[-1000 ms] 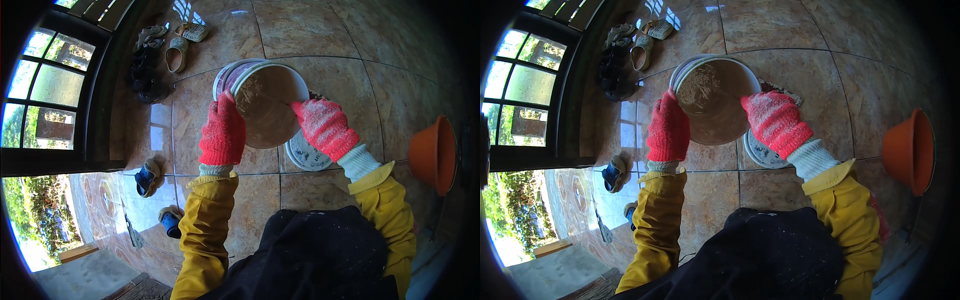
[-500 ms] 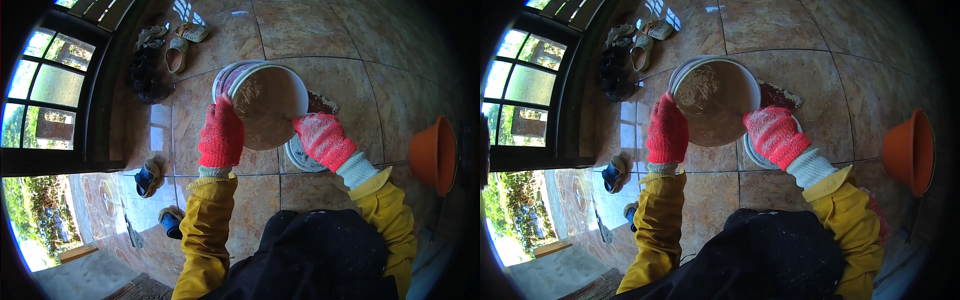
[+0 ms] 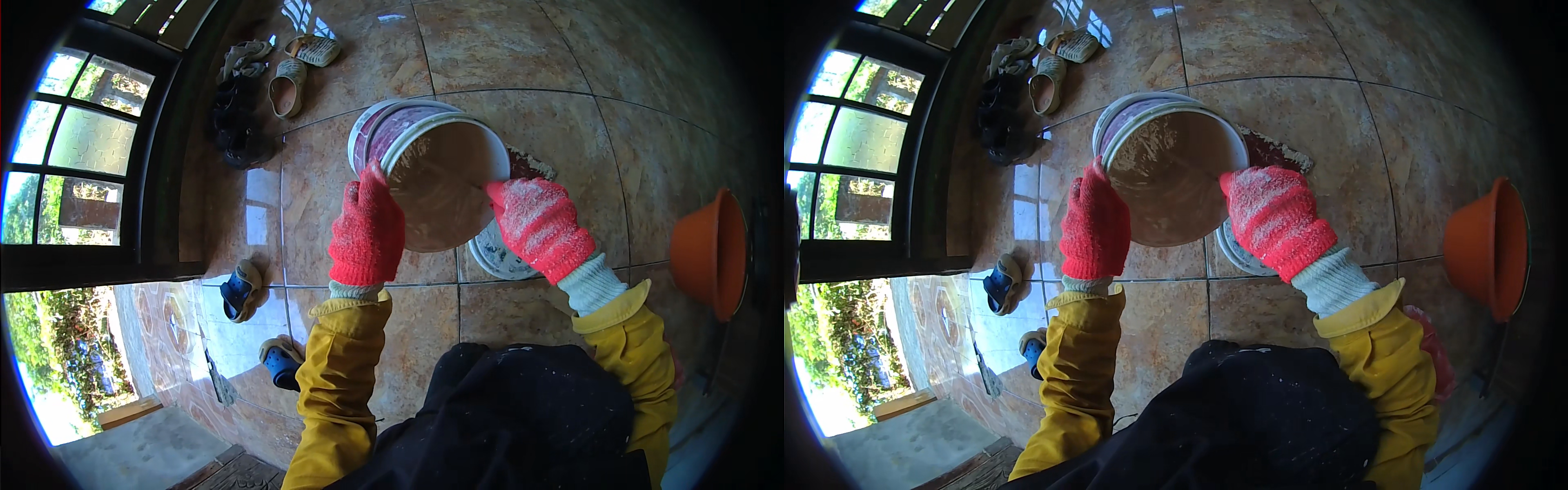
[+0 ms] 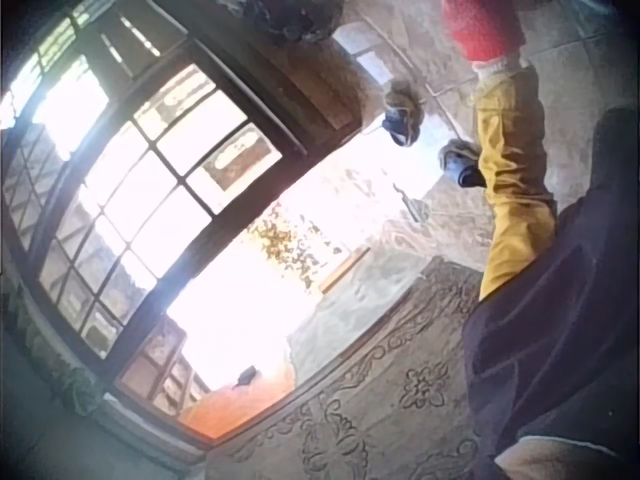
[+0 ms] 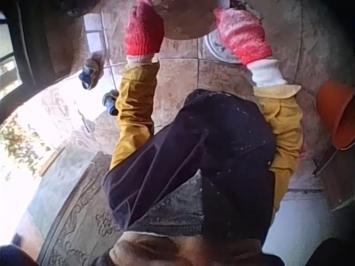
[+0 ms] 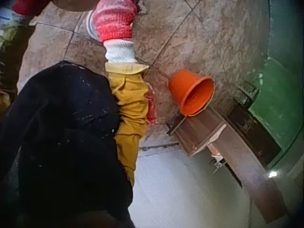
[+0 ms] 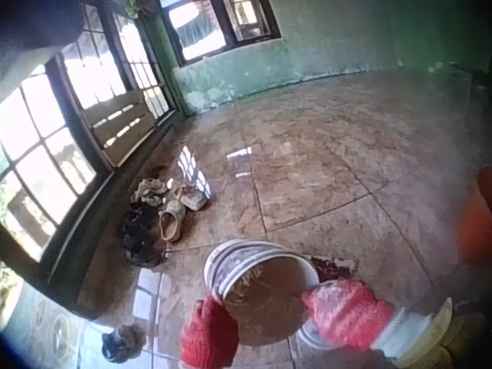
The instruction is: The person scrapes white paste from a large container using a small metal tool and applies it to a handheld trowel, then uses the metal tool to scrape excess paste back into a bucket.
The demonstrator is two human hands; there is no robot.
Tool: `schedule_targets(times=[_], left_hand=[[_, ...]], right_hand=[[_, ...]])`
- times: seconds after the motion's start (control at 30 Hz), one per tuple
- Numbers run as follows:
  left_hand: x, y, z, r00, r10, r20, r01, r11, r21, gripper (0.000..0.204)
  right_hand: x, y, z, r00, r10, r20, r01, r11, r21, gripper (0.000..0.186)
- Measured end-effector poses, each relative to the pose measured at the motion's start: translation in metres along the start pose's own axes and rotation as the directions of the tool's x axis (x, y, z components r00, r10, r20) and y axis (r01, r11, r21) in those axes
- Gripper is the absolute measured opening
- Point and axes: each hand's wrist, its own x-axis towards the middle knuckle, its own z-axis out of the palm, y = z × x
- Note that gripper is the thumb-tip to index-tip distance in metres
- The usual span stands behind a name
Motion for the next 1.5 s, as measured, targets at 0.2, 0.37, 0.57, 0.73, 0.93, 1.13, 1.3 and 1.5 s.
schedule_targets(times=[0.2,0.37,0.57,0.73,0.93,1.13,1.3,1.5], left_hand=[[-0.005,0.011,0.000,0.999,0.038,0.012,-0.038,0.999,-0.001,0.031],[-0.009,0.012,-0.004,0.999,0.016,0.043,-0.018,0.999,0.041,0.033],[-0.009,0.010,0.000,0.999,0.006,0.040,-0.006,1.000,0.003,0.033],[-0.009,0.013,-0.004,0.994,-0.100,0.053,0.100,0.995,0.005,0.032],[-0.011,0.015,-0.004,0.993,-0.083,0.083,0.084,0.996,-0.004,0.032],[-0.011,0.009,0.002,1.000,0.013,-0.021,-0.012,0.999,0.045,0.038],[-0.013,0.012,0.001,0.999,0.022,-0.031,-0.020,0.998,0.053,0.036],[-0.011,0.014,0.001,0.999,0.034,-0.039,-0.032,0.999,0.038,0.036]], right_hand=[[-0.002,0.001,0.014,0.991,-0.057,-0.119,0.057,0.998,-0.006,0.013],[-0.012,-0.001,0.016,0.999,-0.051,-0.012,0.052,0.996,0.069,0.015],[-0.004,-0.001,0.012,0.997,-0.027,-0.074,0.028,1.000,0.006,0.020],[-0.013,0.003,0.030,1.000,0.004,0.016,-0.005,0.998,0.055,0.017],[-0.007,0.004,0.023,0.999,0.026,-0.040,-0.024,0.999,0.043,0.020],[-0.018,0.005,0.032,1.000,0.017,-0.013,-0.016,0.998,0.066,0.019],[-0.012,0.003,0.024,0.997,0.075,-0.029,-0.073,0.995,0.066,0.019],[-0.020,0.010,0.035,0.997,0.025,-0.071,-0.017,0.993,0.116,0.017]])
